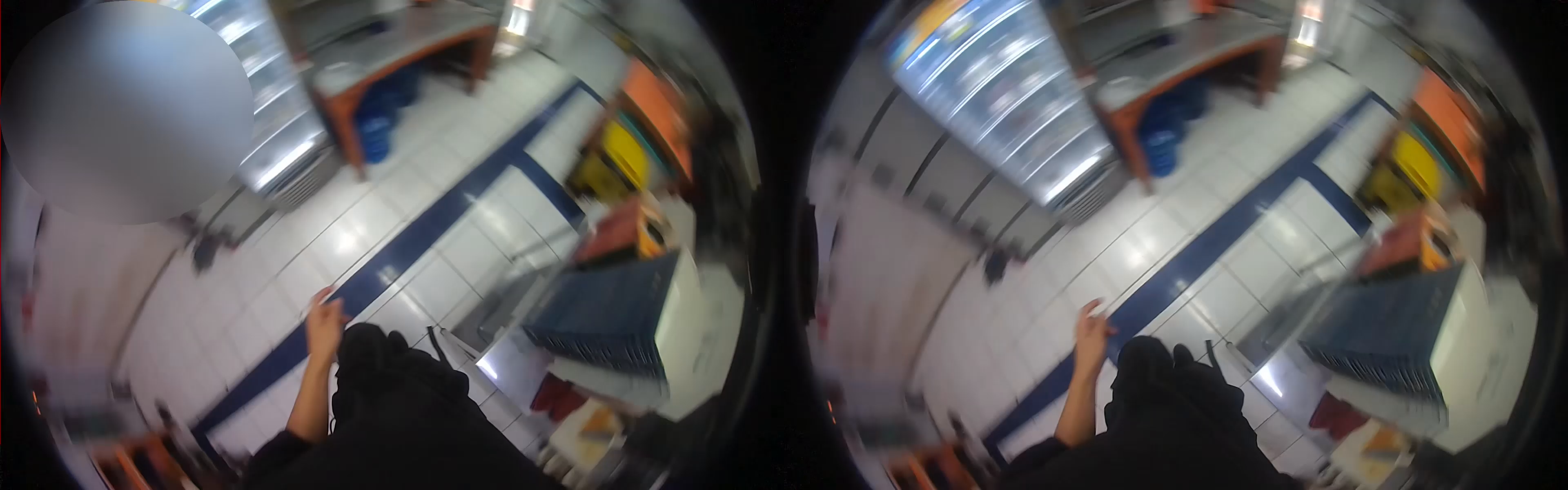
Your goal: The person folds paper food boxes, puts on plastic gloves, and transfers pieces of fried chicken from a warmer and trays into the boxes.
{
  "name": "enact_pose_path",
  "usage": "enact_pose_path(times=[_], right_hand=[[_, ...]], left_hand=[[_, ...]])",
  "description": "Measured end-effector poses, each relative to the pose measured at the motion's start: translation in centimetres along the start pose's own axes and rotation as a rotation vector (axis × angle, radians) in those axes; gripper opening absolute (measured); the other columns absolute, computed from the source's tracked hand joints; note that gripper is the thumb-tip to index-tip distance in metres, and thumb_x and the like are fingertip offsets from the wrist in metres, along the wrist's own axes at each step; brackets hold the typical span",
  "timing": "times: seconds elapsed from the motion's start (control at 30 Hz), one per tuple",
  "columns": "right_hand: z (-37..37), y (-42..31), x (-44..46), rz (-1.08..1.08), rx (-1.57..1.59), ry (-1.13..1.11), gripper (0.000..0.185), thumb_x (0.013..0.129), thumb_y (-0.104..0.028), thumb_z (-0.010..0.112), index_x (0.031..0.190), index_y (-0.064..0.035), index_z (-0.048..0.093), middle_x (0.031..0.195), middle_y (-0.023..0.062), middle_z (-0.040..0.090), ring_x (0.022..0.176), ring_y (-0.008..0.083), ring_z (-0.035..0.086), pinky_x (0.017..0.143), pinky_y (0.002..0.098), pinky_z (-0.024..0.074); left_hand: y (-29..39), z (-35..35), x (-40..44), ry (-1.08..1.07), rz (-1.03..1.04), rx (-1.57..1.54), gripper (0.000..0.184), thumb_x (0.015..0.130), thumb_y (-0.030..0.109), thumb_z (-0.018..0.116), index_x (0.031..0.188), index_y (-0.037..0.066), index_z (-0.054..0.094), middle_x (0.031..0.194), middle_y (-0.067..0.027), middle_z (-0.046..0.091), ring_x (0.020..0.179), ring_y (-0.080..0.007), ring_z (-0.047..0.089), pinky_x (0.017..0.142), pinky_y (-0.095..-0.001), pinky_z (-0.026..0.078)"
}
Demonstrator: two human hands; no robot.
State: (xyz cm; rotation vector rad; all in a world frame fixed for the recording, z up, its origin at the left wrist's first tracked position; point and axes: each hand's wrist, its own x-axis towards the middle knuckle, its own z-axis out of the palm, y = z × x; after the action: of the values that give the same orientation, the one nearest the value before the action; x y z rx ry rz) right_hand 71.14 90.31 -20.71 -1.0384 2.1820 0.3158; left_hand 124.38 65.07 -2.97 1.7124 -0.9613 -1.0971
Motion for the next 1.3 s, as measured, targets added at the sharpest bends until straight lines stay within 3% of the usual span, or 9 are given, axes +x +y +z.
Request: enact_pose_path(times=[0.2, 0.33, 0.43, 0.57, 0.77, 0.93, 1.03, 1.17, 1.3], right_hand=[[10.4, -5.0, -11.6, 0.592, 0.311, -0.017, 0.027, 0.089, -0.031, 0.061, 0.072, -0.0105, 0.066, 0.073, 0.0086, 0.068, 0.065, 0.0323, 0.067, 0.057, 0.0436, 0.0503], [18.3, -18.3, -16.1, 0.785, 0.465, 0.113, 0.028, 0.088, -0.030, 0.061, 0.068, -0.0112, 0.067, 0.071, 0.0081, 0.068, 0.064, 0.0331, 0.067, 0.056, 0.0449, 0.0497], [23.6, -32.2, -13.2, 0.891, 0.478, 0.455, 0.030, 0.087, -0.030, 0.061, 0.065, -0.0118, 0.067, 0.069, 0.0078, 0.068, 0.063, 0.0338, 0.067, 0.056, 0.0459, 0.0493], [16.1, -42.1, -5.0, 1.021, 0.870, 0.155, 0.029, 0.088, -0.029, 0.060, 0.066, -0.0112, 0.067, 0.069, 0.0080, 0.068, 0.063, 0.0333, 0.067, 0.056, 0.0456, 0.0495], [3.3, -44.0, 9.5, 1.117, 1.205, 0.182, 0.028, 0.089, -0.028, 0.060, 0.068, -0.0103, 0.067, 0.070, 0.0084, 0.068, 0.063, 0.0327, 0.066, 0.056, 0.0452, 0.0499], [-9.1, -42.9, 15.3, 1.163, 1.410, 0.309, 0.027, 0.089, -0.028, 0.060, 0.070, -0.0096, 0.067, 0.070, 0.0087, 0.068, 0.063, 0.0321, 0.066, 0.056, 0.0449, 0.0501], [-15.6, -42.1, 18.5, 1.219, 1.510, 0.385, 0.027, 0.090, -0.027, 0.060, 0.071, -0.0092, 0.067, 0.070, 0.0089, 0.068, 0.063, 0.0317, 0.066, 0.056, 0.0447, 0.0503], [-22.6, -41.5, 25.0, 1.366, 1.629, 0.455, 0.026, 0.090, -0.027, 0.060, 0.073, -0.0086, 0.067, 0.071, 0.0092, 0.067, 0.063, 0.0313, 0.066, 0.056, 0.0445, 0.0505], [-30.6, -42.3, 32.2, 1.537, 1.778, 0.454, 0.026, 0.091, -0.026, 0.060, 0.074, -0.0080, 0.067, 0.071, 0.0095, 0.067, 0.063, 0.0308, 0.066, 0.056, 0.0442, 0.0507]], left_hand=[[6.5, 8.0, 23.1, -0.390, -0.011, 0.083, 0.049, 0.090, 0.000, 0.053, 0.139, 0.003, 0.050, 0.108, -0.0095, 0.060, 0.090, -0.0161, 0.062, 0.082, -0.0301, 0.053], [13.8, 21.9, 30.8, -0.879, 0.154, 0.122, 0.040, 0.096, 0.007, 0.055, 0.135, 0.001, 0.054, 0.113, -0.0120, 0.063, 0.096, -0.0171, 0.063, 0.089, -0.0312, 0.052], [21.1, 34.6, 31.7, -1.226, 0.200, 0.070, 0.033, 0.102, 0.015, 0.056, 0.132, 0.000, 0.058, 0.113, -0.0127, 0.065, 0.096, -0.0171, 0.064, 0.090, -0.0322, 0.052], [28.9, 51.8, 28.3, -1.525, 0.346, 0.078, 0.031, 0.104, 0.017, 0.054, 0.128, -0.001, 0.059, 0.110, -0.0124, 0.066, 0.096, -0.0177, 0.065, 0.089, -0.0319, 0.053], [41.3, 75.1, 18.2, -1.873, 0.507, -0.286, 0.034, 0.105, 0.022, 0.051, 0.123, -0.005, 0.061, 0.104, -0.0124, 0.069, 0.092, -0.0170, 0.067, 0.088, -0.0325, 0.054], [46.3, 89.5, 8.8, -2.326, 0.266, -0.129, 0.037, 0.105, 0.029, 0.051, 0.124, 0.000, 0.063, 0.104, -0.0088, 0.069, 0.090, -0.0149, 0.066, 0.086, -0.0298, 0.053], [46.3, 98.1, 1.3, -2.479, 0.179, -0.109, 0.038, 0.105, 0.033, 0.052, 0.124, 0.002, 0.063, 0.103, -0.0072, 0.069, 0.089, -0.0139, 0.065, 0.085, -0.0291, 0.053], [41.0, 106.8, -10.7, -2.784, 0.241, 0.017, 0.049, 0.104, 0.039, 0.053, 0.133, 0.000, 0.058, 0.124, -0.0117, 0.065, 0.110, -0.0168, 0.061, 0.095, -0.0342, 0.050], [30.1, 109.0, -20.3, -2.961, 0.492, 0.016, 0.065, 0.103, 0.046, 0.051, 0.153, 0.005, 0.038, 0.158, -0.0192, 0.036, 0.148, -0.0288, 0.032, 0.116, -0.0390, 0.031]])
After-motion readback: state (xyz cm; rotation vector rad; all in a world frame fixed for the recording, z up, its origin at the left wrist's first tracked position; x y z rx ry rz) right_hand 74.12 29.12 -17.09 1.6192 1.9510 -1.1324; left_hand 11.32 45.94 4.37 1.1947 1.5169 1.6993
